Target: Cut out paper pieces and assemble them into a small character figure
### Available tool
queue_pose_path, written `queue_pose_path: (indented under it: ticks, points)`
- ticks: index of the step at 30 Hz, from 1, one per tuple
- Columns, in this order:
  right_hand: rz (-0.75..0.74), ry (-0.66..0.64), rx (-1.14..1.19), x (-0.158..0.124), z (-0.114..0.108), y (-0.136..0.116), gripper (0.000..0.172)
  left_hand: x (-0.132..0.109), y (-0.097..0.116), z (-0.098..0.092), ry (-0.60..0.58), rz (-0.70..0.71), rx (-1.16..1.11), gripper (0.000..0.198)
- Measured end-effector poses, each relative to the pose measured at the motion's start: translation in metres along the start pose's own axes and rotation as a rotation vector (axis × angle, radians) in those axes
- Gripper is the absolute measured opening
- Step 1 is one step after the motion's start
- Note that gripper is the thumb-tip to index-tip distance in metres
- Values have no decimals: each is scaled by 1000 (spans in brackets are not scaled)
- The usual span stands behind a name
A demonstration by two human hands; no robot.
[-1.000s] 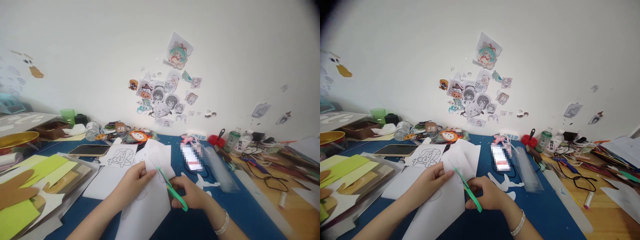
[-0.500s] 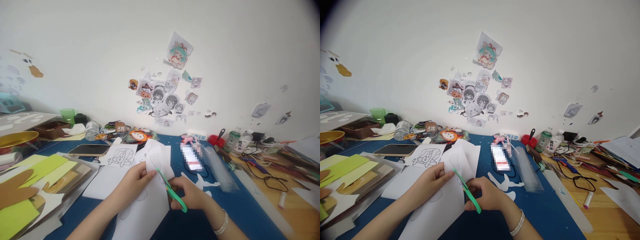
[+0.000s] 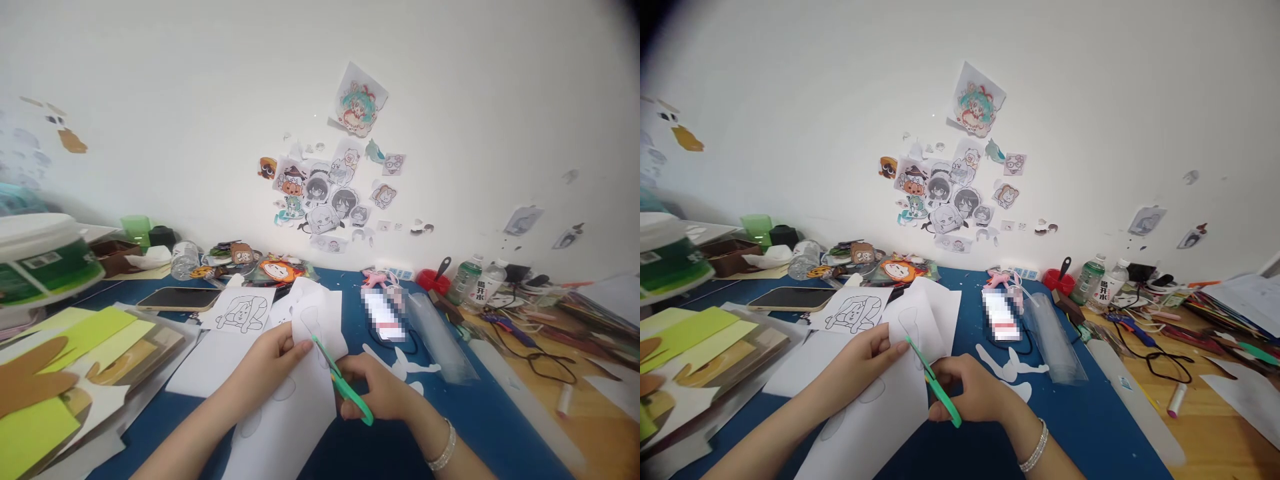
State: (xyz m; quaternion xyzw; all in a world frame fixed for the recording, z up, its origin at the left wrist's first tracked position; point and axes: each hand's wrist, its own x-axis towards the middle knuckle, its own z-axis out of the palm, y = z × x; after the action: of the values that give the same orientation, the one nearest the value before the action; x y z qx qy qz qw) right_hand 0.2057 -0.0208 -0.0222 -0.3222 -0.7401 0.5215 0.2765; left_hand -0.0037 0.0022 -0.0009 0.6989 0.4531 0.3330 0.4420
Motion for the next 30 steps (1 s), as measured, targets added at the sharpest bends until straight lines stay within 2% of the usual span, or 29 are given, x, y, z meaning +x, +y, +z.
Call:
queue_pose_path:
  ticks: [16,20,25,30]
  points:
    - [-20,0,-7,0,-2,0,57,-1,2,-1,-9,-14,16,28]
    - [-20,-36,-25,-1,-4,1,52,-2,4,-1,-34,-12,-17,28]
    - [-10,-37,-21,-2,-4,0,46,-4,7,-2,6,6,-30,28]
    - [-13,-45,-7,-2,-4,1,44,-3,5,-2,-8,-9,10,31]
